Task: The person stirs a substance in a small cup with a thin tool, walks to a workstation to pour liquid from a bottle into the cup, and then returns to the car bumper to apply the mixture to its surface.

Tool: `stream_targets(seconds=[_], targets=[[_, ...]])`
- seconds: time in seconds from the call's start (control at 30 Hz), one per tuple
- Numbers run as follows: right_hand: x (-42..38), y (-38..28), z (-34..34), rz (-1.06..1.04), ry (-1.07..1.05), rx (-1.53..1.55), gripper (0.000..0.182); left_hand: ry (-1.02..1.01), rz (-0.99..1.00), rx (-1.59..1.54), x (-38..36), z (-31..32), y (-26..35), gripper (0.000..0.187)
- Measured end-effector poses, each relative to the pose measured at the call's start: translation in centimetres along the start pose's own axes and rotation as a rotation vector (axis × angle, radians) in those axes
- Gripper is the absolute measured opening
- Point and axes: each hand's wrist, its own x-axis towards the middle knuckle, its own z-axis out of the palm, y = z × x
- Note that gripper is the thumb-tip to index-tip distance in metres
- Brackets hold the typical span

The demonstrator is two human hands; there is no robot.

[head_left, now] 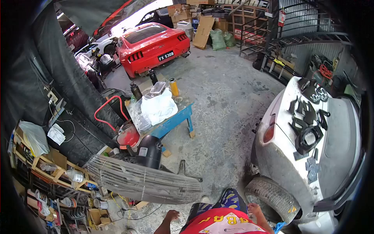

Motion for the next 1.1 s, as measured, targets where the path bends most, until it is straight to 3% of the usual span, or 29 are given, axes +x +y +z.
stream_targets(seconds=[0.03,0.1,0.13,0.2,0.23,0.27,0.3,0.33,0.4,0.47,0.63,0.73,0.77,0.83,0.93,1.1], targets=[[1.5,-2.6,-0.7,0.0,-0.009,-0.016,0.023,0.011,-0.01,-0.01,0.8,0.5,0.2,0.021],[6.5,-6.4,-1.6,-0.028,-0.13,-0.156,0.023,0.35,-0.971,-0.957,1.6,1.3,1.9,0.027],[9.8,-8.2,-2.2,0.051,-0.224,-0.124,0.024,0.365,-0.978,-0.975,2.4,1.5,2.3,0.027],[21.8,-5.9,-5.0,-0.676,-0.485,-0.549,0.025,0.458,-1.029,-1.194,3.6,2.9,4.4,0.036],[26.3,-8.0,-5.1,-0.351,-0.5,-0.524,0.024,0.516,-1.124,-0.965,5.2,4.6,6.8,0.036],[29.7,-11.1,-5.3,-0.03,-0.499,-0.498,0.023,0.568,-1.129,-0.984,6.3,5.6,9.3,0.033],[28.6,-16.6,-5.2,-0.001,-0.418,-0.493,0.023,0.623,-1.135,-1.006,7.7,6.6,11.8,0.03],[26.5,-23.2,-5.0,0.028,-0.337,-0.483,0.023,0.473,-0.958,-0.647,8.9,7.0,13.6,0.036],[31.5,-28.7,-6.1,-0.132,-0.397,-0.48,0.025,0.356,-0.889,-0.521,13.2,10.0,15.1,0.036],[35.9,-33.4,-7.3,-0.167,-0.445,-0.32,0.03,0.33,-0.896,-0.604,19.5,11.2,15.4,0.036],[38.9,-44.9,-8.5,-0.213,-0.413,-0.373,0.037,0.376,-0.813,-0.623,31.4,8.4,14.1,0.035],[40.8,-48.1,-8.5,-0.247,-0.421,-0.368,0.038,0.51,-0.676,-0.669,36.1,4.6,13.1,0.035],[41.4,-48.4,-8.6,-0.213,-0.412,-0.316,0.037,0.266,-0.825,-0.509,36.9,2.2,13.3,0.061],[42.7,-49.0,-8.6,-0.188,-0.404,-0.274,0.036,0.299,-0.818,-0.208,39.5,0.7,10.6,0.053],[45.1,-48.1,-8.9,-0.103,-0.455,-0.24,0.033,0.48,-0.916,-0.382,43.1,-2.8,9.0,0.045],[49.9,-46.6,-10.1,0.165,-0.465,-0.266,0.025,0.444,-0.815,-0.397,49.2,-9.0,2.8,0.031]])
